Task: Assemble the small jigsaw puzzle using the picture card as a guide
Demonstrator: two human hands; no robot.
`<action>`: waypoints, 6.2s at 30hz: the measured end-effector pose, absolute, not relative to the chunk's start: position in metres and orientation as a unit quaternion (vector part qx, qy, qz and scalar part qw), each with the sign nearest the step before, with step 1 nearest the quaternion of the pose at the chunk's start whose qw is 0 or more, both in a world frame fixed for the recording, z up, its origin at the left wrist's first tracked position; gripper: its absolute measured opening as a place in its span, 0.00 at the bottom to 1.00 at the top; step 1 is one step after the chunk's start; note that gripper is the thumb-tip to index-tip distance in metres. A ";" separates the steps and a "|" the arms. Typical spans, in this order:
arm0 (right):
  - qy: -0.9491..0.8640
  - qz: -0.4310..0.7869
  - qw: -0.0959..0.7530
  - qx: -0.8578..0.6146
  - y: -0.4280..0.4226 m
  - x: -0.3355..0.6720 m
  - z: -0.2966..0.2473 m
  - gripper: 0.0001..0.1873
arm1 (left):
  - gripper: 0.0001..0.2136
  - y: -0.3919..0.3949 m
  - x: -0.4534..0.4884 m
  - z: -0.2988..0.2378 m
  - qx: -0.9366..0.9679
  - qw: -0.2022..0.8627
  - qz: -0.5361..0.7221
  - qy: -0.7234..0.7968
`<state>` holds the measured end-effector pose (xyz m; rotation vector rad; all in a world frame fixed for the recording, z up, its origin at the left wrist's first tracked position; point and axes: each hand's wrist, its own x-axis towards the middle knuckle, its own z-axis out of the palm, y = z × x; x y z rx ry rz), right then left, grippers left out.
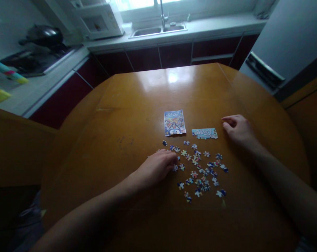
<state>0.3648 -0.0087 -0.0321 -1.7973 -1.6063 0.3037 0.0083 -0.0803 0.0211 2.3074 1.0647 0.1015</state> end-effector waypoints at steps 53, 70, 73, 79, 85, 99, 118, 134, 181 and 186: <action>-0.622 0.132 0.361 -0.682 -0.009 0.359 -0.028 0.12 | 0.09 -0.032 0.056 0.021 0.836 0.234 0.321 0.379; -0.630 0.145 0.359 -0.674 -0.007 0.357 -0.026 0.11 | 0.07 0.004 0.078 -0.012 0.895 0.092 0.216 0.379; -0.627 0.147 0.361 -0.674 -0.007 0.358 -0.026 0.11 | 0.09 0.005 0.079 -0.012 0.894 0.099 0.211 0.382; -0.627 0.149 0.365 -0.671 -0.007 0.360 -0.029 0.11 | 0.05 0.004 0.077 -0.011 0.895 0.134 0.230 0.358; -0.626 0.152 0.365 -0.672 -0.007 0.359 -0.027 0.11 | 0.07 0.003 0.075 -0.009 0.911 0.137 0.208 0.328; -0.779 0.210 0.315 -0.500 -0.020 0.335 -0.013 0.11 | 0.06 0.005 0.078 -0.011 0.915 0.125 0.208 0.322; -0.757 0.194 0.339 -0.524 -0.017 0.339 -0.017 0.11 | 0.10 0.005 0.076 -0.006 0.910 0.050 0.258 0.322; -0.705 0.184 0.391 -0.562 -0.015 0.343 -0.015 0.12 | 0.14 0.015 0.062 0.026 0.865 0.066 0.333 0.369; -0.635 0.210 0.373 -0.644 -0.018 0.349 -0.018 0.11 | 0.10 0.033 -0.030 -0.019 0.742 0.195 0.384 0.513; -0.654 0.200 0.367 -0.631 -0.021 0.345 -0.011 0.10 | 0.10 0.031 -0.029 -0.019 0.742 0.189 0.399 0.504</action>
